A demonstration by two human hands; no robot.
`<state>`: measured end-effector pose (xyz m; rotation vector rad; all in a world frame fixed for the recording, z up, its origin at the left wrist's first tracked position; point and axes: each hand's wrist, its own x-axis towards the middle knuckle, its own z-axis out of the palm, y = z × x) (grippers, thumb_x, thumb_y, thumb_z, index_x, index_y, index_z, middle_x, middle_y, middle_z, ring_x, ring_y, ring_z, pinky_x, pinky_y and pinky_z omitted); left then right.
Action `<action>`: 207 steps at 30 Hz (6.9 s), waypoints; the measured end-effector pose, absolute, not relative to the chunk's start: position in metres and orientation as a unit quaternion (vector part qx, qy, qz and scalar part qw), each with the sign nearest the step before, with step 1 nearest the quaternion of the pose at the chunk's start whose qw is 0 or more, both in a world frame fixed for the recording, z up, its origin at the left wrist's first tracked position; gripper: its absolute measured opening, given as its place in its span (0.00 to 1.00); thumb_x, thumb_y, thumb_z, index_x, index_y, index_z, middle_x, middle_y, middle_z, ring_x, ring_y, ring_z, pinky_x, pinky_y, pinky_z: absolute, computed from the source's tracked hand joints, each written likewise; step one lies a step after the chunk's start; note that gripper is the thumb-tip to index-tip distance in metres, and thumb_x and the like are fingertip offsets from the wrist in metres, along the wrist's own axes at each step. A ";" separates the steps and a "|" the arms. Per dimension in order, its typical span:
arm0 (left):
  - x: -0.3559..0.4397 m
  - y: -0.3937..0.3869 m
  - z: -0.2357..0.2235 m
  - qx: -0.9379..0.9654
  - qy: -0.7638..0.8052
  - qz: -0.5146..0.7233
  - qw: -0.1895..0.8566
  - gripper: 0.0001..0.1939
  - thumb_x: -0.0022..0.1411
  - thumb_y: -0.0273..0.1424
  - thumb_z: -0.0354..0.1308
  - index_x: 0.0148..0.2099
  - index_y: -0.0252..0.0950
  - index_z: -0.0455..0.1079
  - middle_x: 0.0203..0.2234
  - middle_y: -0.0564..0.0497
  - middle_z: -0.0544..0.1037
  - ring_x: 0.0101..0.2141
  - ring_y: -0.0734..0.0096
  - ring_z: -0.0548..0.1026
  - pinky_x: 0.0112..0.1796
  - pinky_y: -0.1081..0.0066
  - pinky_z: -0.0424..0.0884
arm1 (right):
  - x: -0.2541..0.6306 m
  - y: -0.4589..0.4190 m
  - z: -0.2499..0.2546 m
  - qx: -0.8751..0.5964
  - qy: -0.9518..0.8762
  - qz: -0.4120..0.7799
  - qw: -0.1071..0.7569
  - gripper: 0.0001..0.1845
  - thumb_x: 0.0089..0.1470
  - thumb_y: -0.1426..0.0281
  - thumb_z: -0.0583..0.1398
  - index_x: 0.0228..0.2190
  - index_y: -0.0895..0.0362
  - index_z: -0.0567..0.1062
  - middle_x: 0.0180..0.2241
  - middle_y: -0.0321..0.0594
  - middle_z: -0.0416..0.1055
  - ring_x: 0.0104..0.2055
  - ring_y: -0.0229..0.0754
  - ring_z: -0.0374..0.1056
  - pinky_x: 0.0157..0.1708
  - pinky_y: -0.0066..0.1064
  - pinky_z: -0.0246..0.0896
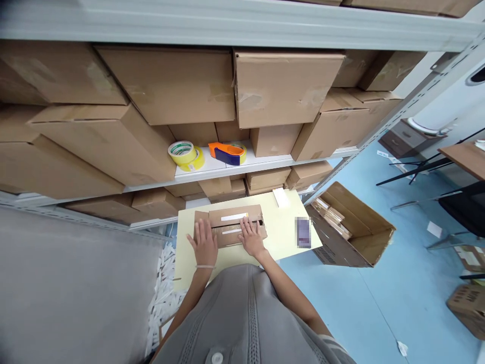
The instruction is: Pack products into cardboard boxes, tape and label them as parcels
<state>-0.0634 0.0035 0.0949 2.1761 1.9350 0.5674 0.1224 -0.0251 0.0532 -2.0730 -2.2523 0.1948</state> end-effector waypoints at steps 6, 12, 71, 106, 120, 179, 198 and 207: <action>-0.073 0.014 0.101 0.661 0.703 0.233 0.116 0.35 0.68 0.38 0.39 0.69 0.19 0.39 0.67 0.28 0.46 0.67 0.48 0.41 0.63 0.42 0.35 | 0.122 -0.028 0.050 -0.677 -0.731 0.075 0.038 0.33 0.65 0.62 0.44 0.67 0.58 0.43 0.69 0.44 0.38 0.70 0.50 0.35 0.66 0.55 0.29; -0.068 0.014 0.099 0.698 0.652 0.262 0.139 0.34 0.69 0.39 0.37 0.70 0.22 0.40 0.66 0.30 0.50 0.67 0.54 0.46 0.64 0.50 0.42 | 0.120 -0.028 0.051 -0.680 -0.729 0.072 0.030 0.33 0.65 0.62 0.44 0.67 0.58 0.42 0.69 0.44 0.38 0.71 0.50 0.34 0.65 0.55 0.30; -0.083 0.018 0.043 0.570 0.636 0.293 0.429 0.37 0.66 0.41 0.49 0.70 0.31 0.42 0.67 0.39 0.52 0.65 0.59 0.53 0.64 0.59 0.54 | 0.122 -0.048 0.136 -0.637 -0.735 0.232 -0.013 0.20 0.66 0.62 0.48 0.41 0.53 0.78 0.43 0.42 0.76 0.46 0.46 0.70 0.49 0.37 0.53; -0.087 0.006 0.098 0.852 0.439 0.023 0.285 0.28 0.59 0.48 0.57 0.58 0.42 0.66 0.55 0.44 0.72 0.57 0.55 0.68 0.60 0.51 0.55 | 0.101 0.016 0.141 -0.751 -0.644 0.143 0.019 0.31 0.63 0.66 0.48 0.65 0.61 0.53 0.55 0.58 0.64 0.55 0.56 0.61 0.53 0.47 0.50; -0.069 0.022 0.096 0.811 0.549 0.168 0.116 0.21 0.63 0.28 0.52 0.58 0.35 0.63 0.52 0.39 0.70 0.55 0.53 0.66 0.61 0.48 0.51 | 0.105 -0.010 0.125 -0.741 -0.663 0.065 0.081 0.25 0.67 0.62 0.43 0.58 0.56 0.66 0.61 0.48 0.60 0.64 0.52 0.50 0.63 0.50 0.36; -0.048 0.018 0.038 0.869 0.465 0.086 0.146 0.46 0.60 0.47 0.52 0.71 0.29 0.40 0.68 0.38 0.45 0.68 0.55 0.40 0.64 0.47 0.33 | 0.173 0.008 0.119 -0.753 -0.417 0.240 0.449 0.32 0.52 0.41 0.51 0.15 0.52 0.50 0.15 0.29 0.43 0.21 0.33 0.41 0.21 0.29 0.38; -0.033 0.053 0.065 0.431 0.490 0.287 0.701 0.20 0.54 0.40 0.64 0.46 0.35 0.74 0.45 0.44 0.79 0.48 0.57 0.76 0.49 0.56 0.72 | 0.168 0.006 0.090 -0.739 -0.498 0.181 0.416 0.32 0.57 0.44 0.45 0.13 0.52 0.50 0.13 0.32 0.51 0.18 0.35 0.49 0.23 0.30 0.45; -0.039 0.052 0.062 0.396 0.503 0.312 0.702 0.22 0.44 0.41 0.71 0.39 0.33 0.74 0.36 0.45 0.80 0.40 0.63 0.78 0.46 0.59 0.74 | 0.169 0.000 0.090 -0.729 -0.494 0.183 0.436 0.33 0.58 0.45 0.46 0.12 0.53 0.52 0.13 0.32 0.53 0.19 0.35 0.51 0.24 0.30 0.46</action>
